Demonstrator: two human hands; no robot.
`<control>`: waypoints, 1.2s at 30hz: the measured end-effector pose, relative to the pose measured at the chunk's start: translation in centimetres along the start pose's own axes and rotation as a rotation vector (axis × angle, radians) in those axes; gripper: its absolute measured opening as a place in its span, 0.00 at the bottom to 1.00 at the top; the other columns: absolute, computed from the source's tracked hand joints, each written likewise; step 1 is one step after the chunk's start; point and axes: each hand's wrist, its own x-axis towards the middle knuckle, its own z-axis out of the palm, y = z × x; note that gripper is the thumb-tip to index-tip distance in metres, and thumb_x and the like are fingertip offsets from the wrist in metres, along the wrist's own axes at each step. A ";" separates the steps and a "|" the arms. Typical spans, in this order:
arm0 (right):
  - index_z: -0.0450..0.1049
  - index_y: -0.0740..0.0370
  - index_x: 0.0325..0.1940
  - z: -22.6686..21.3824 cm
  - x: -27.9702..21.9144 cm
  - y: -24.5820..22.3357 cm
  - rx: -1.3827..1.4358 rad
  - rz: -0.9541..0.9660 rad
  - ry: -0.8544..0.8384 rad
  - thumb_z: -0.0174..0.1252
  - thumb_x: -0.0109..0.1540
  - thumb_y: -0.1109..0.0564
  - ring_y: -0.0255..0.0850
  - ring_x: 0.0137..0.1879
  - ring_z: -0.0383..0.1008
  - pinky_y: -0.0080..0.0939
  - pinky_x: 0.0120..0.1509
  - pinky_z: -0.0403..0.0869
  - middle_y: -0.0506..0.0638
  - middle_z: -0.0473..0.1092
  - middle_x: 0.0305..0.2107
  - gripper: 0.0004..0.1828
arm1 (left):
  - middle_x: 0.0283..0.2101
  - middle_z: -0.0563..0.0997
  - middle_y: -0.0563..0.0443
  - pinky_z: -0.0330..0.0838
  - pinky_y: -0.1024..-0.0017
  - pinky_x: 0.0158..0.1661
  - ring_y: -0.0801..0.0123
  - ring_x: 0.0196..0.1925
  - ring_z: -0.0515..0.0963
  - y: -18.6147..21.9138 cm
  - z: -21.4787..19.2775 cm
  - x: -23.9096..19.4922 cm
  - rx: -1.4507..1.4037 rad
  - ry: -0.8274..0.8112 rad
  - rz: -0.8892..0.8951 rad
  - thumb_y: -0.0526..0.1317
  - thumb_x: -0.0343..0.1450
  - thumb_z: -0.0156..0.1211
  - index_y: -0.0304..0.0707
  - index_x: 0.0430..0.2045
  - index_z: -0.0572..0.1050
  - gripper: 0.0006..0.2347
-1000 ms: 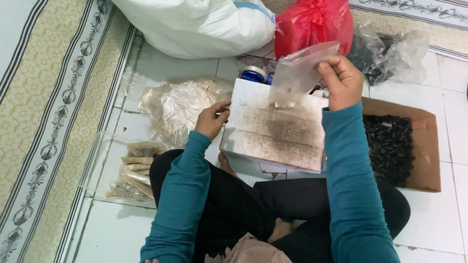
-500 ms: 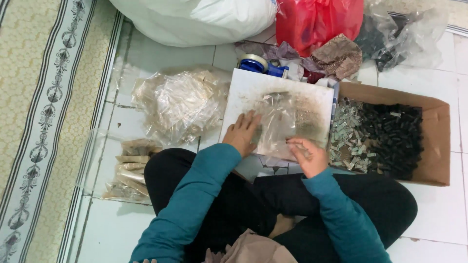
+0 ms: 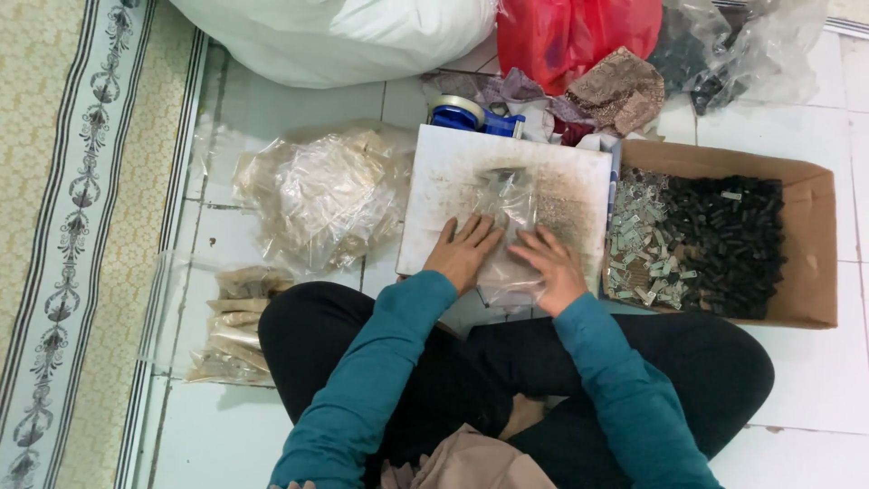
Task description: Sorting small metal components and packaging them into individual plastic bags on the floor.
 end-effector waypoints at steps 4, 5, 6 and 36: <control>0.79 0.36 0.59 2.2 -0.1 3.4 0.076 -0.033 0.100 0.61 0.61 0.48 0.48 0.77 0.60 0.54 0.73 0.54 0.40 0.71 0.65 0.21 | 0.77 0.56 0.46 0.41 0.44 0.74 0.54 0.80 0.51 -0.7 0.6 0.4 -0.142 -0.040 -0.014 0.34 0.64 0.73 0.51 0.76 0.48 0.46; 0.80 0.38 0.56 1.8 0.1 3.8 0.060 -0.086 0.149 0.58 0.60 0.47 0.48 0.78 0.58 0.54 0.72 0.54 0.40 0.69 0.67 0.20 | 0.75 0.60 0.46 0.47 0.44 0.72 0.53 0.79 0.54 -0.5 0.2 0.0 -0.246 0.014 -0.012 0.32 0.67 0.65 0.51 0.74 0.54 0.38; 0.81 0.39 0.53 1.3 0.3 4.2 0.043 -0.138 0.199 0.55 0.58 0.46 0.49 0.80 0.56 0.54 0.70 0.54 0.40 0.67 0.69 0.20 | 0.73 0.64 0.47 0.52 0.44 0.70 0.53 0.78 0.58 -0.2 -0.2 -0.2 -0.350 0.069 -0.007 0.30 0.70 0.58 0.50 0.72 0.60 0.31; 0.48 0.41 0.83 0.2 3.2 -0.2 0.590 0.523 0.395 0.61 0.65 0.66 0.39 0.40 0.75 0.39 0.43 0.79 0.52 0.69 0.46 0.48 | 0.73 0.64 0.44 0.27 0.28 0.72 0.53 0.76 0.58 1.7 4.2 0.4 0.214 0.405 -0.068 0.53 0.77 0.51 0.44 0.67 0.65 0.25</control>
